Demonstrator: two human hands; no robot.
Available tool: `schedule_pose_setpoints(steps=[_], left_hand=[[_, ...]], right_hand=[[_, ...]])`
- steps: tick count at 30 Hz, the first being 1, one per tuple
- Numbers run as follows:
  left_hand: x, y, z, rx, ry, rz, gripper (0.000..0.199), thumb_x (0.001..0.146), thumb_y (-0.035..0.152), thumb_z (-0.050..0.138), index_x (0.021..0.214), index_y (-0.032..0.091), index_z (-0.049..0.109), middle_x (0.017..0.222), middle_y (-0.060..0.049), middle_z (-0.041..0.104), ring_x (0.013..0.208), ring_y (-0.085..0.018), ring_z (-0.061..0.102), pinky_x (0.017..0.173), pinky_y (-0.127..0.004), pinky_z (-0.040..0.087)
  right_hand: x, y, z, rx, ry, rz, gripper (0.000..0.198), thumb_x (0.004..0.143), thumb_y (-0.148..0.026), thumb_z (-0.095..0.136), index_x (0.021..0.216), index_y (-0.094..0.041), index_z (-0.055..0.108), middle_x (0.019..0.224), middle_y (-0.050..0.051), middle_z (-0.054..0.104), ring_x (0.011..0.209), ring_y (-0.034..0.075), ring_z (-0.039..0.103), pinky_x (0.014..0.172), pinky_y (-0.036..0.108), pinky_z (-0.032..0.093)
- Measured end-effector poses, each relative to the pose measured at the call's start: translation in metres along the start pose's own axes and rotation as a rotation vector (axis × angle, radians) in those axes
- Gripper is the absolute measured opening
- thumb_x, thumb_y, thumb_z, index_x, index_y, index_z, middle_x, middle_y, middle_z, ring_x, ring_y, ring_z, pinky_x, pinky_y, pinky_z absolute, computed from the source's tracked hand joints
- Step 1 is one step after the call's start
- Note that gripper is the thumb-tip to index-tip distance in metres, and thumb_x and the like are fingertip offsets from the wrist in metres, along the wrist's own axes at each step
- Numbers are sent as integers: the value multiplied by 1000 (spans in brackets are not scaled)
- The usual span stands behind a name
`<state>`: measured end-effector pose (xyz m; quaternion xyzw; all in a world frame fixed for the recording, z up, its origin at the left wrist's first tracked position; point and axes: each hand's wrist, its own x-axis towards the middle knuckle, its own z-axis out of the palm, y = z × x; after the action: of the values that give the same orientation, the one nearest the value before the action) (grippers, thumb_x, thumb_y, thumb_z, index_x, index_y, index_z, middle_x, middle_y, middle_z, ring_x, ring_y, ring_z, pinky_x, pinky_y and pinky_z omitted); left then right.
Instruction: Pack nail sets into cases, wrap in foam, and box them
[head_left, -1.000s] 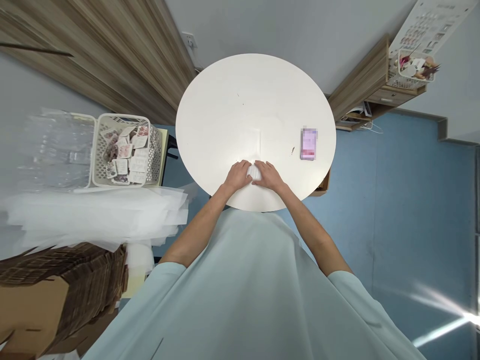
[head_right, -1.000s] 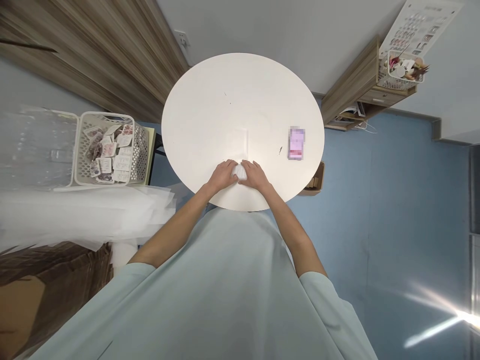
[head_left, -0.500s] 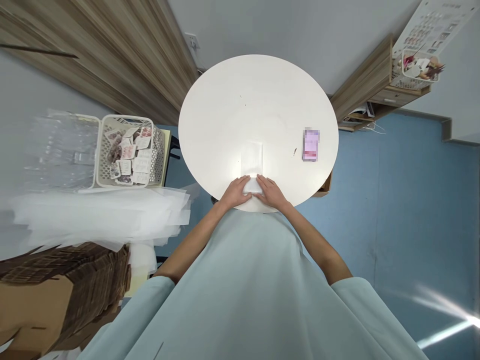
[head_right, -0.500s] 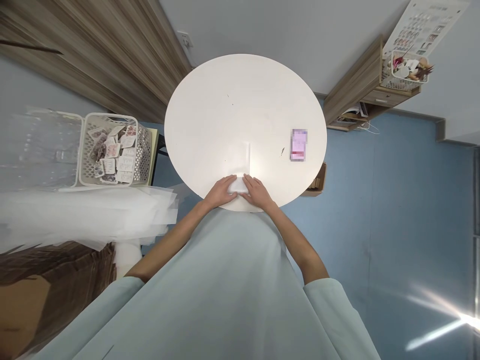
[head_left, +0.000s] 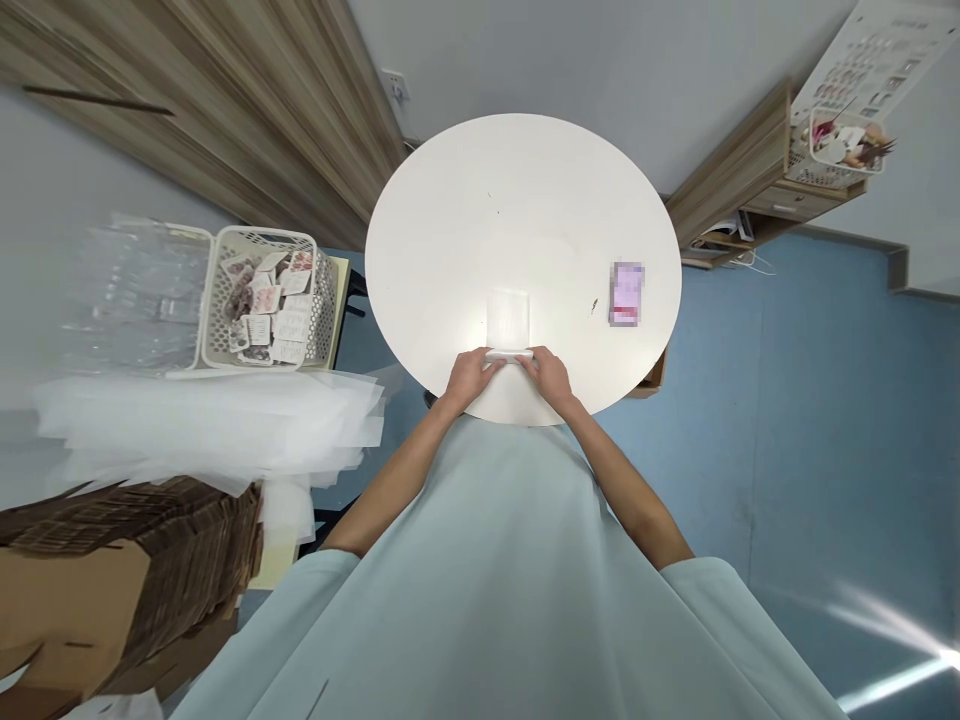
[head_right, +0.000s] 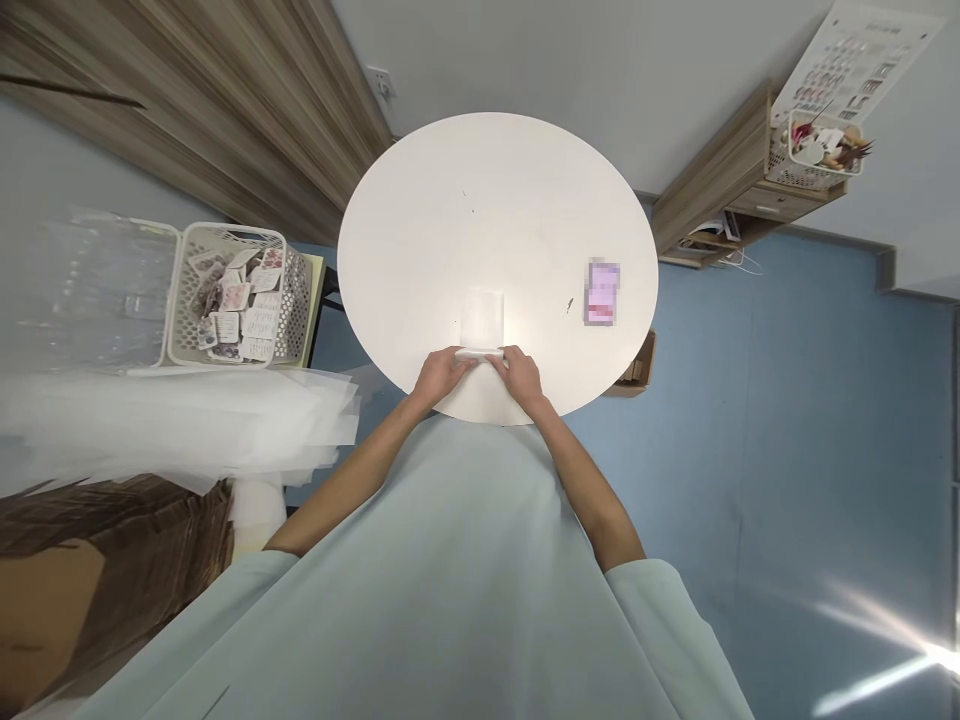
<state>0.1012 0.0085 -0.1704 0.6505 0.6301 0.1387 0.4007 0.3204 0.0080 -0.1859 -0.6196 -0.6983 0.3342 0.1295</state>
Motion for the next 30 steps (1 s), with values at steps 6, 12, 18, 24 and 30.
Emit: schedule_pose_setpoints(steps=[6,12,18,24,30], left_hand=[[19,-2,9,81,62,-121,27,101,44,58,84,23,62,85,-8,68,81,-27,63,74,-38,47],[30,4,12,111,157,-155,27,97,35,65,119,20,65,122,-16,68,108,-33,67,94,-46,53],[49,9,10,199,43,228,59,93,12,53,152,12,51,164,-21,48,153,-37,44,128,-56,34],[40,4,10,192,-63,283,60,95,14,46,154,13,53,165,-17,50,154,-32,46,131,-56,32],[-18,-14,23,132,-110,294,68,97,33,59,162,19,45,171,-14,43,160,-28,39,134,-55,26]], right_hand=[[22,1,8,46,53,60,35,110,-49,49,99,-22,69,102,9,69,89,23,67,83,35,55],[36,-4,8,-18,120,146,40,105,-41,59,138,-18,61,128,16,67,108,30,69,94,46,58],[50,-12,-4,-199,8,-205,46,105,-17,48,150,-17,58,162,17,53,153,32,46,125,55,42],[31,-1,-2,-221,-118,-299,59,104,-28,59,161,-14,48,171,18,42,161,33,38,127,56,41],[-28,6,14,-229,-133,-331,57,109,-33,54,162,-13,47,171,20,39,162,34,36,124,55,44]])
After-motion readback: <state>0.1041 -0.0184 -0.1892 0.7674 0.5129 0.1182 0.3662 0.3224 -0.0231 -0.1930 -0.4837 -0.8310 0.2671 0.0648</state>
